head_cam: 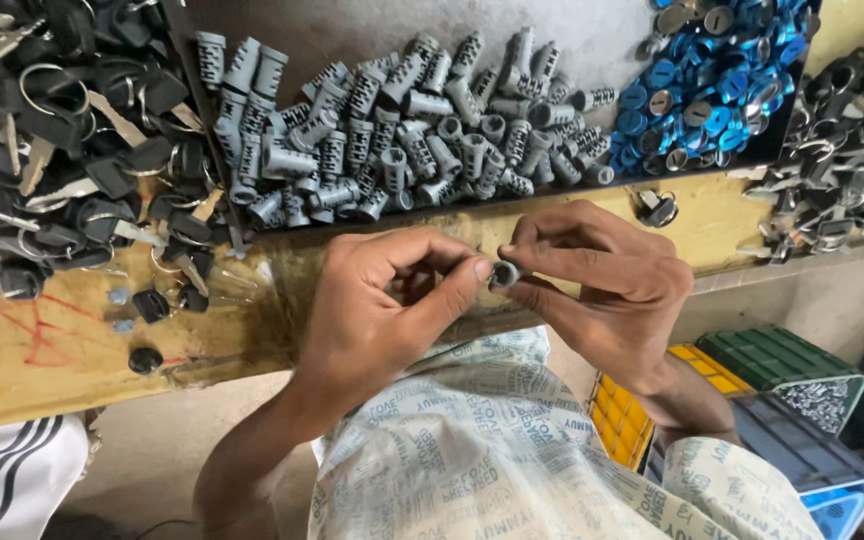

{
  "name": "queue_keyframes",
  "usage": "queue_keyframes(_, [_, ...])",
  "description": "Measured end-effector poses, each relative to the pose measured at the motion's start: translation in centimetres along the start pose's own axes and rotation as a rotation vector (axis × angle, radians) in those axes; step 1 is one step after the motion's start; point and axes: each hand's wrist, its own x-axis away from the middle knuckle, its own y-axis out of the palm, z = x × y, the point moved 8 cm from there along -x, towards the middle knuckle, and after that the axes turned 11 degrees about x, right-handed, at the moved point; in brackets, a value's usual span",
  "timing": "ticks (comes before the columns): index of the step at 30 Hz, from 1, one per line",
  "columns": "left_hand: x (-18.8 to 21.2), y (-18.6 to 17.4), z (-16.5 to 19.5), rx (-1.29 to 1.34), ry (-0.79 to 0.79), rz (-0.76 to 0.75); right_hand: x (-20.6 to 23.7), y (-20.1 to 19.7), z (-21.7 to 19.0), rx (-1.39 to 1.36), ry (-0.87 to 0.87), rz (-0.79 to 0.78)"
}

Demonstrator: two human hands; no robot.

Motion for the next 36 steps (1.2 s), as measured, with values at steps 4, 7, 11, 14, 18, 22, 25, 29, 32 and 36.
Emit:
queue_keyframes(4, [0.9, 0.5, 0.9, -0.284, 0.122, 0.024, 0.7, -0.3, -0.4, 0.028, -0.034, -0.017])
queue_keyframes(7, [1.7, 0.9, 0.7, -0.367, 0.232, 0.046, 1.3, -0.5, -0.5, 0.072, -0.062, 0.012])
queue_keyframes(11, [2.1, 1.9, -0.5, -0.355, 0.316, 0.114, 2.2, -0.2, 0.3, 0.01, -0.036, 0.021])
queue_keyframes(14, [2.5, 3.6, 0.4, -0.471, 0.654, 0.213, 3.0, 0.1, 0.9, 0.037, -0.001, 0.074])
queue_keyframes(18, [5.2, 5.2, 1.4, -0.732, 0.958, 0.299, 4.5, 0.6, -1.1, 0.238, -0.159, 0.237])
queue_keyframes(22, [3.8, 2.1, -1.6, -0.186, 0.532, 0.179, 5.2, 0.6, -3.8, 0.311, -0.488, 0.422])
queue_keyframes(25, [3.2, 0.6, -5.4, 0.026, 0.256, 0.203, 3.1, -0.4, -2.2, 0.306, -0.543, 0.107])
queue_keyframes(29, [3.7, 0.5, -7.5, 0.049, 0.321, 0.266, -2.9, -8.8, 2.9, 0.667, -0.34, 0.356])
queue_keyframes(32, [4.0, 1.0, -7.0, -0.033, 0.438, 0.271, -7.7, -10.2, 5.7, 0.86, -0.303, 0.308])
queue_keyframes(36, [3.8, 1.2, -5.6, -0.016, 0.484, 0.286, -10.8, -6.8, 6.4, 0.887, -0.377, 0.221])
